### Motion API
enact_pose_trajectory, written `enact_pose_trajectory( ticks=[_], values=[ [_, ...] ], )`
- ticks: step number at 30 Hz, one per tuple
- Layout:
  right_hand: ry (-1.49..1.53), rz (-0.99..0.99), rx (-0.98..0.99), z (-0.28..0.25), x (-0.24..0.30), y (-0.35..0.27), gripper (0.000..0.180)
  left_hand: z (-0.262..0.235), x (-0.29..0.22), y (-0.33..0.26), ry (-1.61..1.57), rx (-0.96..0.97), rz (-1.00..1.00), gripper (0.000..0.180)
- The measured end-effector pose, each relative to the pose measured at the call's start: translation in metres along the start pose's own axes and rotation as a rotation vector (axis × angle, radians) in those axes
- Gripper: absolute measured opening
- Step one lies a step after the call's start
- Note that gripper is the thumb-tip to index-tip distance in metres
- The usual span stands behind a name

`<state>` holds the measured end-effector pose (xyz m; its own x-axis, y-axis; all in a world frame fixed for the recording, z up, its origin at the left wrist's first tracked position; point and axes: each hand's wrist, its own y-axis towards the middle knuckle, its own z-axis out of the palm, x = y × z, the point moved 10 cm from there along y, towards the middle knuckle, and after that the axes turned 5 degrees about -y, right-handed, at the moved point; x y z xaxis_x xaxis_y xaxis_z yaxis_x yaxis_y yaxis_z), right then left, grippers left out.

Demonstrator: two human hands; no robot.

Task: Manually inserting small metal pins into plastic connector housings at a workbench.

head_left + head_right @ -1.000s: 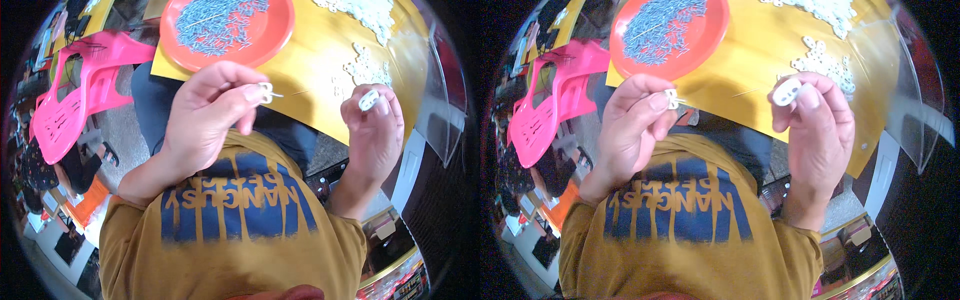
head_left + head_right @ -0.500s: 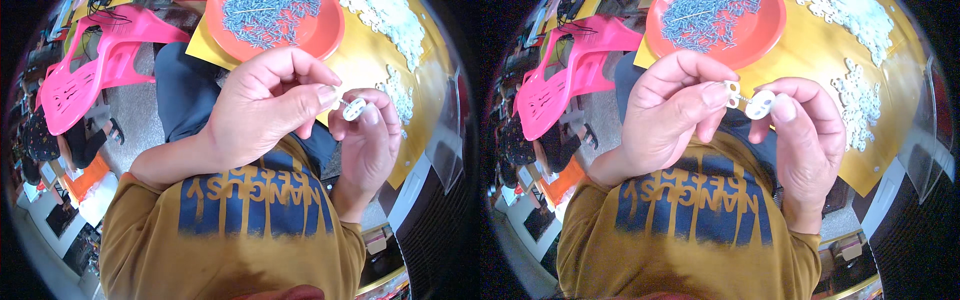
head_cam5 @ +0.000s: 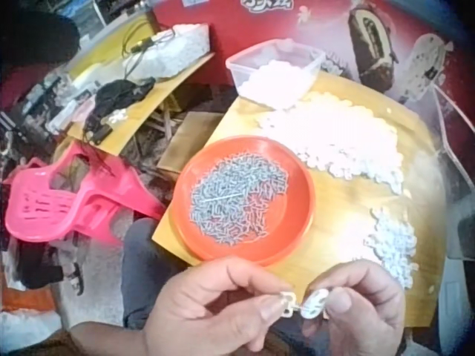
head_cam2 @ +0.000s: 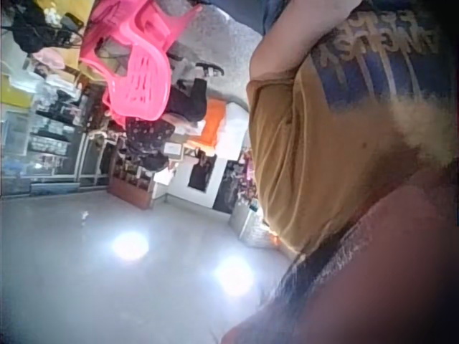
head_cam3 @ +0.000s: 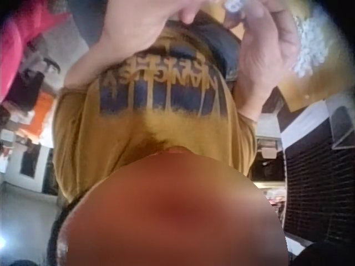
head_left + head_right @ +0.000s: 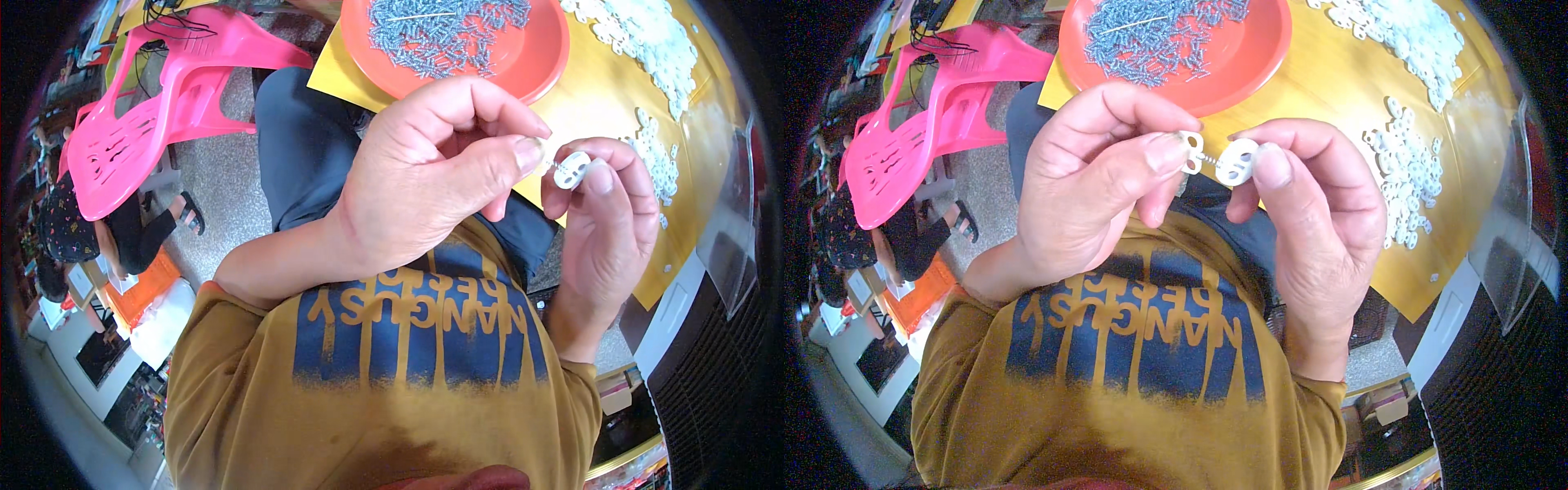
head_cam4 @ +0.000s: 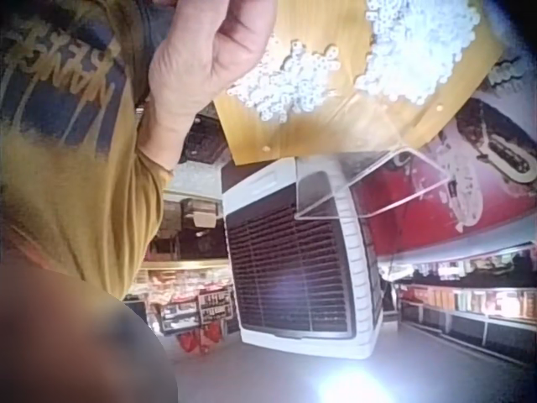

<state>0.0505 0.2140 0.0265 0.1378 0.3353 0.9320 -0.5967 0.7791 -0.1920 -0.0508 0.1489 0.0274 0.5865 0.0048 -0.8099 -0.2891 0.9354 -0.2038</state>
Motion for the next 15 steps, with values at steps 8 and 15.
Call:
enact_pose_trajectory(
  ticks=[8,15],
  values=[
    [-0.024,0.010,0.028,0.0002,0.0008,0.0010,0.016,-0.0009,0.0000,0.0022,0.027,0.002,0.000,0.011],
    [-0.064,0.003,0.040,0.0015,0.0018,0.0004,0.014,-0.0025,-0.0002,0.0007,0.076,-0.012,0.014,0.011]
  ],
)
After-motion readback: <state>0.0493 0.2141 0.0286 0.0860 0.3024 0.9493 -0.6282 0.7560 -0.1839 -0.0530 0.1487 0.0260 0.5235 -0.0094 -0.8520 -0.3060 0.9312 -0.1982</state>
